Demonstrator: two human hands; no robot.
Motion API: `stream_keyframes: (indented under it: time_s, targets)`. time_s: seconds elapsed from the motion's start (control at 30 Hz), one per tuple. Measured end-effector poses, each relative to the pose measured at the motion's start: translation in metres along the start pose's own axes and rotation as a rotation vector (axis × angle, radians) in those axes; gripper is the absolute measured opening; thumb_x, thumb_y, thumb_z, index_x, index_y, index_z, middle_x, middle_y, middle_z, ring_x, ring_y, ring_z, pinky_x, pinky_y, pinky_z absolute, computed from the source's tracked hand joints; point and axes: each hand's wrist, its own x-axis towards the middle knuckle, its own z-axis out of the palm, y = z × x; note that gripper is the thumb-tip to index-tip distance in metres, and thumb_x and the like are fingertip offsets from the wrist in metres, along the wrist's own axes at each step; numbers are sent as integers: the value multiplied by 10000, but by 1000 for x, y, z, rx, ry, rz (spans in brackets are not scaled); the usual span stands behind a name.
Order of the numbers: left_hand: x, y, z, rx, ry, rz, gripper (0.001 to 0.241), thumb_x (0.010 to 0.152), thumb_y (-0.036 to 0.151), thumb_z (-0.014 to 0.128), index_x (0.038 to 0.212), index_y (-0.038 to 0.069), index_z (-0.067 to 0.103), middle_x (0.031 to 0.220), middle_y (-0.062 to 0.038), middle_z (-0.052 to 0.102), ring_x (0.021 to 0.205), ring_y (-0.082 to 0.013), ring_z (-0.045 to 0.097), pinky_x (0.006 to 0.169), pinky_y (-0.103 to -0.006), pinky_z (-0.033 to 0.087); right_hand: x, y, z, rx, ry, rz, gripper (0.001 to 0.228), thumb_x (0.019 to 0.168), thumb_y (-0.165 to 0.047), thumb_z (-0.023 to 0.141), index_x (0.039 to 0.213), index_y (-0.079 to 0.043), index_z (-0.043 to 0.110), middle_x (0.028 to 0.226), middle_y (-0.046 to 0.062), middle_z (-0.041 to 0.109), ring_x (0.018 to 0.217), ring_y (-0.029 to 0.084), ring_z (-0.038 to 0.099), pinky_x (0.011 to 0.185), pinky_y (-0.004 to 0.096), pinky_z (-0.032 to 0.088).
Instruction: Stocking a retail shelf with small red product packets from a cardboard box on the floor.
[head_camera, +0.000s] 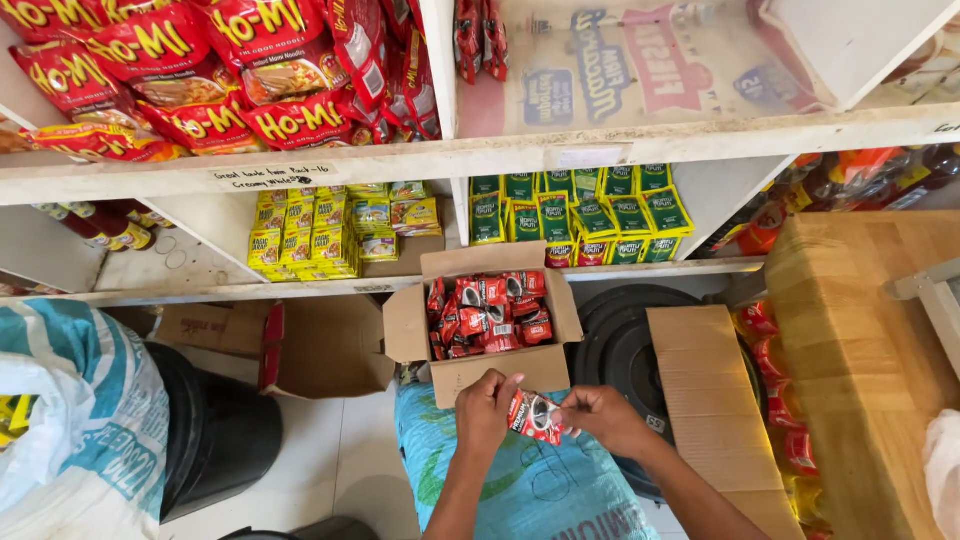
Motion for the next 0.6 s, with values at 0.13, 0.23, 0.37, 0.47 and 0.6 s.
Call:
stream_keyframes:
  time_s: [0.13, 0.23, 0.37, 0.47, 0.6]
  targets:
    - [3, 9, 0, 36, -9, 43, 365, 919, 294, 755, 740, 4, 625, 591, -149, 634, 494, -292, 588, 493, -405, 464, 7, -6, -9, -41, 7, 23, 228, 896, -208, 790, 914, 13, 741, 779, 45, 730, 707, 100, 636, 655, 286, 543]
    - [-5, 13, 15, -19, 1, 8, 351, 921, 282, 748, 742, 6, 628, 586, -151, 632, 482, -292, 593, 487, -405, 467, 7, -32, -5, 14, -35, -52, 237, 876, -200, 779, 1018, -20, 719, 893, 13, 732, 809, 60, 638, 725, 263, 545]
    - [-9, 14, 23, -43, 15, 45, 345, 918, 259, 757, 724, 5, 628, 586, -144, 632, 473, -271, 590, 476, -396, 465, 8, -31, 6, -2, -78, -124, 256, 906, -172, 788, 1064, 8, 700, 922, 36, 704, 830, 71, 627, 739, 273, 542]
    - [-6, 16, 22, -46, 70, 6, 355, 921, 256, 760, 712, 5, 620, 572, -136, 628, 458, -250, 569, 472, -387, 457, 7, -28, 3, 72, -99, -81, 247, 922, -167, 765, 1090, 2, 699, 912, 35, 715, 809, 86, 622, 730, 287, 539]
    - [-10, 18, 22, -70, 92, -21, 344, 932, 253, 757, 734, 8, 618, 572, -118, 618, 467, -208, 544, 476, -368, 451, 5, -34, 0, 112, -94, -20, 276, 881, -174, 731, 1129, -65, 674, 948, -7, 723, 822, 75, 639, 742, 284, 556]
